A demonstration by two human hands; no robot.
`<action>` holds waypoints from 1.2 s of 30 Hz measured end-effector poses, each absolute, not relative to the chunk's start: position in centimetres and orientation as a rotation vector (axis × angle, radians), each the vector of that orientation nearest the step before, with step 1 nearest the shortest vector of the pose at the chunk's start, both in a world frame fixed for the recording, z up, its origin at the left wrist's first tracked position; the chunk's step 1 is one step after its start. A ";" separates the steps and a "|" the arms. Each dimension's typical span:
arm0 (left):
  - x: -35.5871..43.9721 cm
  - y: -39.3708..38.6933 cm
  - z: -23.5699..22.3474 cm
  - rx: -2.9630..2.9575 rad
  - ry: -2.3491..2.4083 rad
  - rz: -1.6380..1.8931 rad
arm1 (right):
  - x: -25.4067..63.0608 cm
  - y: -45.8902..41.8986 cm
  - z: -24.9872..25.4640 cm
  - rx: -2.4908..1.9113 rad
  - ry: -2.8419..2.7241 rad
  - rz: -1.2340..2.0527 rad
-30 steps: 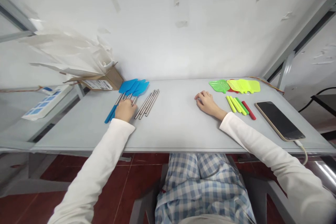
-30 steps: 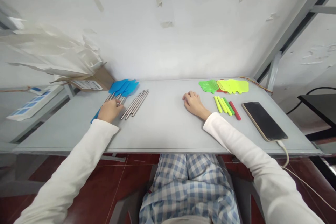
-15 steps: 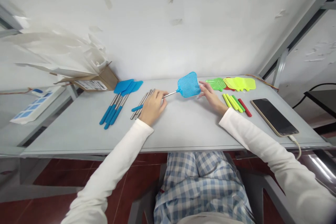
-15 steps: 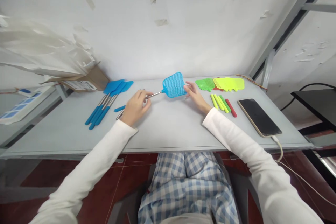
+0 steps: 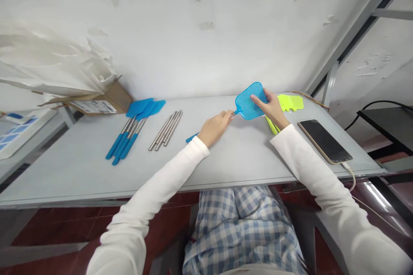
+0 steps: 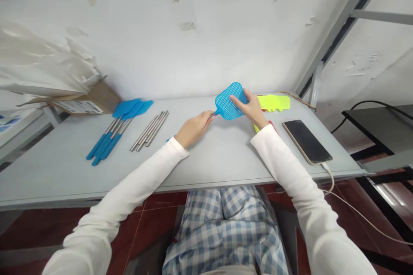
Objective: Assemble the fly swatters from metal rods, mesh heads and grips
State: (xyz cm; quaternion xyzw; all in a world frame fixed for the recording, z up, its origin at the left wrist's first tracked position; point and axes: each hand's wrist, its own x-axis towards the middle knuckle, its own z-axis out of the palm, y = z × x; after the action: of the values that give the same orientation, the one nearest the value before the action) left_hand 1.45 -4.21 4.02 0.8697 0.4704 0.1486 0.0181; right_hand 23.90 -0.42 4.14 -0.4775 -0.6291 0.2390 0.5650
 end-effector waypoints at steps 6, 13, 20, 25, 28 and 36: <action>1.4 -4.4 4.2 2.653 1.516 0.452 | 24.2 -0.7 4.9 -1.062 -1.513 0.830; 0.0 -6.2 5.2 2.652 1.473 0.617 | 23.4 -0.9 6.7 -1.067 -1.482 0.469; -0.1 -6.9 4.7 2.666 1.449 0.638 | 23.8 -1.0 7.0 -1.077 -1.452 0.357; -0.5 -7.1 4.3 2.693 1.388 0.646 | 24.1 -0.6 6.9 -1.092 -1.411 0.354; -0.8 -7.3 4.4 2.676 1.386 0.657 | 24.0 -0.5 6.9 -1.084 -1.394 0.360; -1.3 -8.0 4.4 2.547 1.421 0.701 | 23.5 -0.6 7.2 -1.057 -1.258 0.242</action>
State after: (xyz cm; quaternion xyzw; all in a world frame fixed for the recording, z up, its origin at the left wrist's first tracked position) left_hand -1.27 -8.01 4.45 0.8470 0.4725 0.2331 0.0709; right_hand 23.49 -0.59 7.25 -0.4697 -0.5592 0.1076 0.6746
